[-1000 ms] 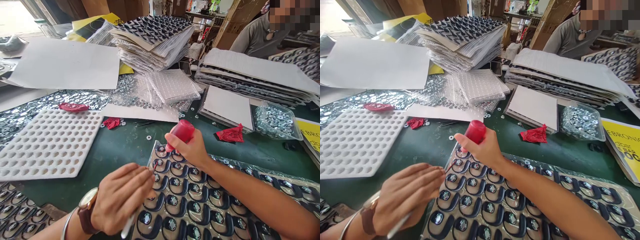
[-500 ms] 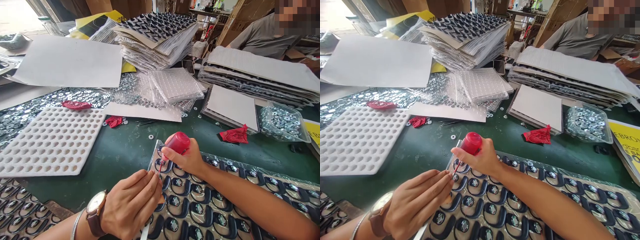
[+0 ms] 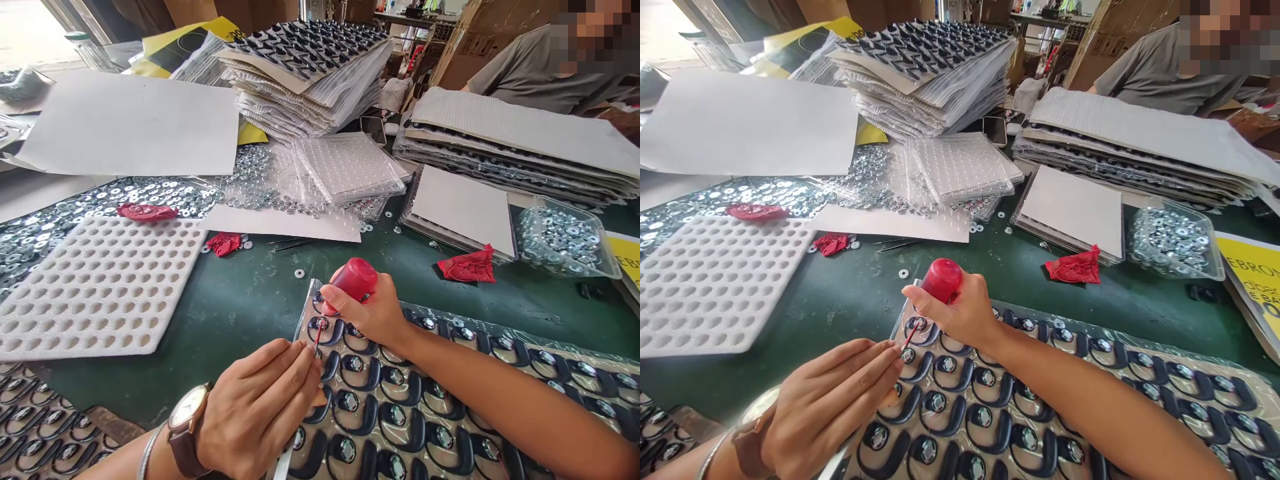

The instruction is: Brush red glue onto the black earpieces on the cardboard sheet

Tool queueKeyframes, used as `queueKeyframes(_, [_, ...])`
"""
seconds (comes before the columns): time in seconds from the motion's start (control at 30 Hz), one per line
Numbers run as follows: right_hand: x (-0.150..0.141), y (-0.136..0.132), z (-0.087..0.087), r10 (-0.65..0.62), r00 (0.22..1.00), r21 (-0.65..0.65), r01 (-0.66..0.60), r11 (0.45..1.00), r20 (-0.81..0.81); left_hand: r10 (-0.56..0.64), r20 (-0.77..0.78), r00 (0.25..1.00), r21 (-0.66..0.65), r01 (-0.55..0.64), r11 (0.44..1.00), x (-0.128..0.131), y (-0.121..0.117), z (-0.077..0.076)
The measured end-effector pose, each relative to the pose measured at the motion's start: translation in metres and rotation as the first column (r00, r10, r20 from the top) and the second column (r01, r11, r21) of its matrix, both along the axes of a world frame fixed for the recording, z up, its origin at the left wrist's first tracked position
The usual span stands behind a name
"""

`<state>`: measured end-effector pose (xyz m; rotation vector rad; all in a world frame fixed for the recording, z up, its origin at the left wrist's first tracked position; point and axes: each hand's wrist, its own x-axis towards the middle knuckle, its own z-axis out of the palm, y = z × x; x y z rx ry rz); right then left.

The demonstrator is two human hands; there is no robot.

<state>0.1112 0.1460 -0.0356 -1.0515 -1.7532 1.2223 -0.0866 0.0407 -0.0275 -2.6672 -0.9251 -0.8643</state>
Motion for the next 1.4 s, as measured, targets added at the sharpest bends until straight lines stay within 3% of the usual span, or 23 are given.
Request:
queueKeyframes(0.23, [-0.0005, -0.0003, 0.0015, 0.003, 0.999, -0.071, -0.005, 0.997, -0.034, -0.002, 0.018, 1.0, -0.016, 0.003, 1.0, -0.0001, 0.0002, 0.0006])
queueKeyframes(0.73, [0.0021, 0.0034, 0.0059, -0.034, 0.999, 0.005, 0.034, 0.999, -0.007, -0.006, 0.015, 1.0, -0.067, 0.007, 0.998, -0.0035, 0.0, -0.0005])
queueKeyframes(1.03, [0.0028, 0.0012, 0.0062, -0.064, 0.996, 0.006, 0.064, 0.998, -0.058, 0.008, 0.055, 0.998, -0.111, -0.002, 0.994, -0.0011, 0.0045, 0.0066])
queueKeyframes(1.4, [0.0028, 0.0013, 0.0063, -0.032, 0.999, -0.008, 0.032, 0.999, 0.005, 0.0, 0.07, 0.998, -0.125, 0.008, 0.992, -0.0008, 0.005, 0.0073])
